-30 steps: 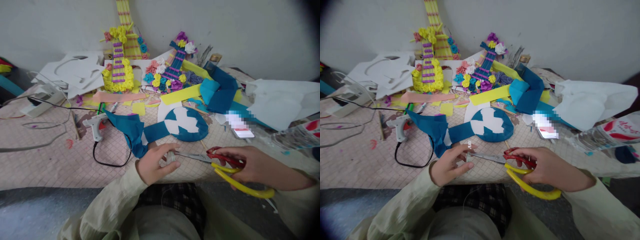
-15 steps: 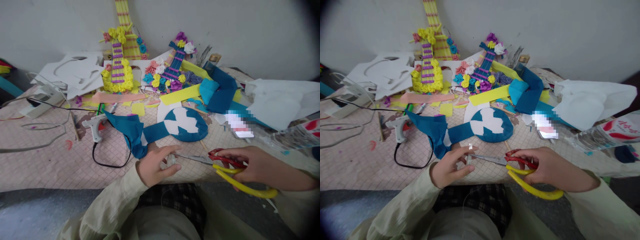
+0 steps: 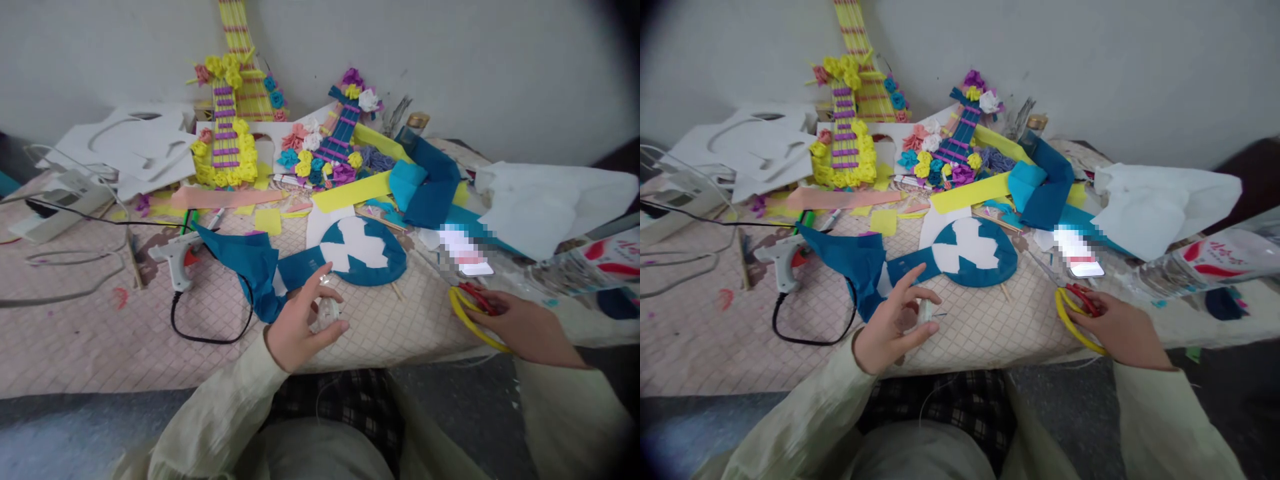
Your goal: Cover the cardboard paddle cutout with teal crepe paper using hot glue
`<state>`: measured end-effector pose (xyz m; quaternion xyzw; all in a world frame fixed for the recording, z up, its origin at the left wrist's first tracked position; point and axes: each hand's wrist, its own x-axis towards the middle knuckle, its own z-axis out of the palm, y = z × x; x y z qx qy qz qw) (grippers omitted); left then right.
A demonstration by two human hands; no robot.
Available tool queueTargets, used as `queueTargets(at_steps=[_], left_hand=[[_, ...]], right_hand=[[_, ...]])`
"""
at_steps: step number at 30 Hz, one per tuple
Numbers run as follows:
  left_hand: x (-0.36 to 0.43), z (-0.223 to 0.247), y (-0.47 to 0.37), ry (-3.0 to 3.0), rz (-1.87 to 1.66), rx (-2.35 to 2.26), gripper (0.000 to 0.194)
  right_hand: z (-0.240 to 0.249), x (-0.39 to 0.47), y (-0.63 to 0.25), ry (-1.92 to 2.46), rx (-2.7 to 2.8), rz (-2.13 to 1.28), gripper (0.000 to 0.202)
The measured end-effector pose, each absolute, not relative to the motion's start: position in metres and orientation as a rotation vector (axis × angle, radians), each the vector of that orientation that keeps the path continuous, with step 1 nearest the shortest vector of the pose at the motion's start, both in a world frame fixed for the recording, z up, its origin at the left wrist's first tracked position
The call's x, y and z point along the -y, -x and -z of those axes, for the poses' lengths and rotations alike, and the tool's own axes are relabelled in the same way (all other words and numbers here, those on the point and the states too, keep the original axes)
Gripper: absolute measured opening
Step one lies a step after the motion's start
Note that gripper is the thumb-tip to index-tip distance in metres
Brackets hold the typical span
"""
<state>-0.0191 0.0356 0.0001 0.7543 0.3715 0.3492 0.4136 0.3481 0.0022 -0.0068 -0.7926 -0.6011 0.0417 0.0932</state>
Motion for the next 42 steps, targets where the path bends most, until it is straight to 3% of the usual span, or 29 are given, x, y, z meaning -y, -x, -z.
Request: queueTargets(at_steps=[7,12,17,22,34,42], left_hand=[[-0.035,-0.002,0.015,-1.931,-0.93,-0.943,0.08],[-0.031,-0.002,0.01,-1.995,-0.905,-0.882,0.084],[-0.028,-0.002,0.009,-2.015,-0.919,-0.859,0.084],[-0.028,-0.003,0.009,-2.034,-0.912,-0.881,0.084],[-0.027,0.002,0.007,-2.099,-1.05,-1.145,0.08],[-0.025,-0.002,0.007,-2.179,-1.083,-1.023,0.08]], right_hand=[[-0.021,0.005,-0.289,2.133,1.936,-0.022,0.028],[-0.035,0.004,-0.203,1.578,1.893,-0.527,0.019],[-0.026,-0.003,-0.163,1.334,1.912,-0.722,0.016],[-0.023,-0.005,-0.161,1.337,1.862,-0.759,0.005],[-0.026,0.009,-0.159,1.279,1.839,-0.658,0.007],[-0.029,0.001,-0.159,1.328,1.714,-0.764,0.003]])
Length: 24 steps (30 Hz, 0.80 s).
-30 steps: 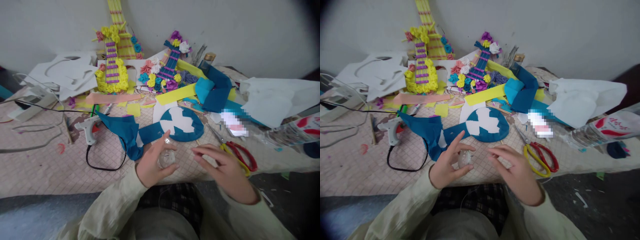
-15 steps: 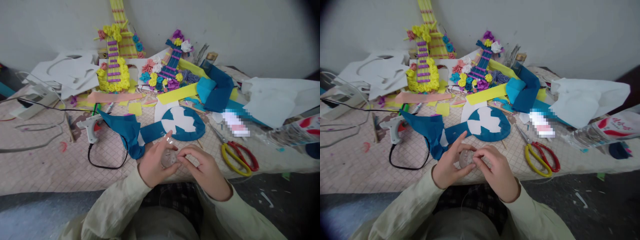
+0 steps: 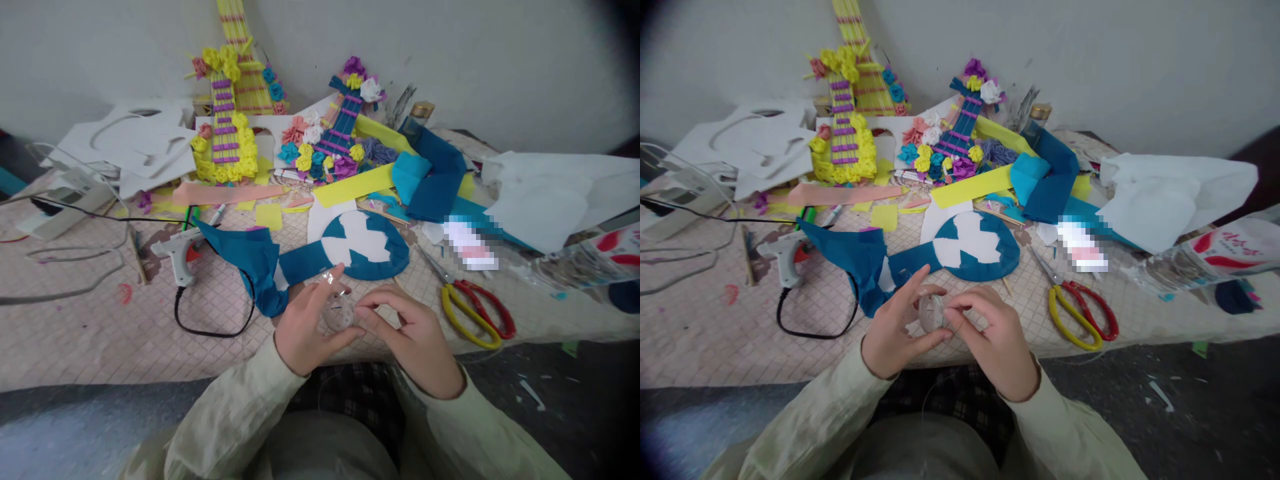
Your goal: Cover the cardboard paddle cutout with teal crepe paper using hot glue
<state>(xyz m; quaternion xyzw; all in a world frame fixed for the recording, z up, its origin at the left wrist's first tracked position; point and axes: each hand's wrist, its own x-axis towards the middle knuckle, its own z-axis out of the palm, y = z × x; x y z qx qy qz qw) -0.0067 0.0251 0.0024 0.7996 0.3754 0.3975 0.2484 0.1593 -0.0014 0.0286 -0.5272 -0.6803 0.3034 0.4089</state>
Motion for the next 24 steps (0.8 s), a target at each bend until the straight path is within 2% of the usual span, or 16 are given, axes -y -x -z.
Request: queueTargets(at_steps=[12,19,24], left_hand=[[-0.024,-0.004,0.007,-2.255,-1.104,-0.993,0.076],[-0.026,-0.001,0.007,-2.239,-1.135,-1.117,0.077],[-0.025,-0.001,0.009,-2.201,-1.14,-1.188,0.068]], right_hand=[[-0.03,-0.007,-0.159,1.414,1.555,-1.046,0.008],[-0.037,0.001,-0.157,1.407,1.708,-0.869,0.008],[-0.041,0.012,-0.155,1.428,1.8,-0.747,0.01]])
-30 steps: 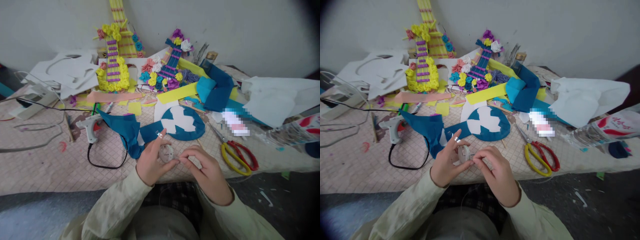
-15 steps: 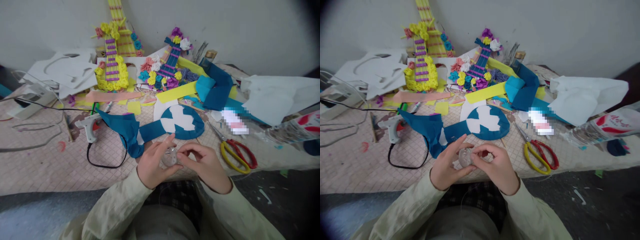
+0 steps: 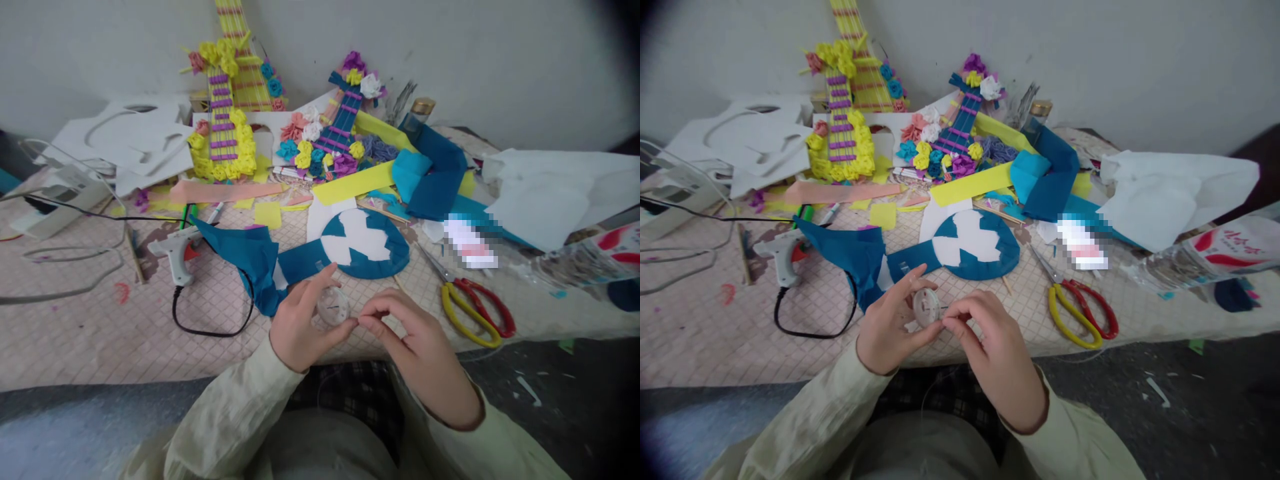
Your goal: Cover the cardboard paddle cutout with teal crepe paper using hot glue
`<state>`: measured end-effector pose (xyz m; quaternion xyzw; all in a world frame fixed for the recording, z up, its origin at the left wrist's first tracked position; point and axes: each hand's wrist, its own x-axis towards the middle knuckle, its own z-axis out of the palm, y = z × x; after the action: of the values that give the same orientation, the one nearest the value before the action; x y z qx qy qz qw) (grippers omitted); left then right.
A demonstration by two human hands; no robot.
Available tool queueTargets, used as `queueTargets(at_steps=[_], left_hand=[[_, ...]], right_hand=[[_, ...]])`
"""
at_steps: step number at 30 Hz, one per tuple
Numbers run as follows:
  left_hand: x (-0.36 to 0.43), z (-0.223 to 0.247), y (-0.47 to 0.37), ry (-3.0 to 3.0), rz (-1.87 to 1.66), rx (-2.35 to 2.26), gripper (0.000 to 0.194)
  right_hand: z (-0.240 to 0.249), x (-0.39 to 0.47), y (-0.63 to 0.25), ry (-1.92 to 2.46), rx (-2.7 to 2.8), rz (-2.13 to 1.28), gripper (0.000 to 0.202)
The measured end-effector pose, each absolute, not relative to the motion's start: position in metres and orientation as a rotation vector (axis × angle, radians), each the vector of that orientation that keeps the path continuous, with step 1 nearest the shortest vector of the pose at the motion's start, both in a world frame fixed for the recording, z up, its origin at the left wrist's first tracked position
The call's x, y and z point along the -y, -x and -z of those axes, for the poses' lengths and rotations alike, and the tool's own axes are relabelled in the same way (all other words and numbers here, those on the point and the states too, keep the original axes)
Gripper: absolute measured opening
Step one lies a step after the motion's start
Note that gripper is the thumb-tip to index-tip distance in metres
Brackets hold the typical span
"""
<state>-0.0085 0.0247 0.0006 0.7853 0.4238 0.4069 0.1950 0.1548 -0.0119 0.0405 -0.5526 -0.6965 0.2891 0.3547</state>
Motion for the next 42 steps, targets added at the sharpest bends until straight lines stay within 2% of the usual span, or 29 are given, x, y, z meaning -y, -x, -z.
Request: queueTargets(at_steps=[6,14,24,28,31,36,39,42], left_hand=[[-0.026,-0.003,0.008,-2.259,-1.223,-1.132,0.062],[-0.025,-0.003,0.006,-2.268,-1.339,-0.955,0.067],[-0.022,-0.003,0.005,-2.217,-1.321,-0.945,0.066],[-0.02,-0.005,0.006,-2.119,-1.268,-0.993,0.073],[-0.019,-0.004,0.006,-2.022,-1.243,-1.036,0.077],[-0.021,0.002,0.003,-1.978,-1.2,-0.991,0.072],[-0.023,0.004,0.001,-1.971,-1.164,-1.014,0.083],[-0.026,0.006,0.004,-1.986,-1.149,-1.055,0.094]], right_hand=[[-0.039,0.01,-0.156,1.473,1.697,-0.873,0.012],[-0.036,0.002,-0.16,1.459,1.585,-1.07,0.014],[-0.036,0.001,-0.158,1.428,1.534,-0.991,0.012],[-0.034,0.003,-0.161,1.451,1.462,-0.92,0.024],[-0.03,0.004,-0.162,1.402,1.545,-1.072,0.024],[-0.022,0.003,-0.157,1.313,1.541,-1.302,0.02],[-0.025,0.003,-0.159,1.356,1.567,-1.277,0.018],[-0.032,-0.003,-0.18,1.505,1.641,-1.048,0.021]])
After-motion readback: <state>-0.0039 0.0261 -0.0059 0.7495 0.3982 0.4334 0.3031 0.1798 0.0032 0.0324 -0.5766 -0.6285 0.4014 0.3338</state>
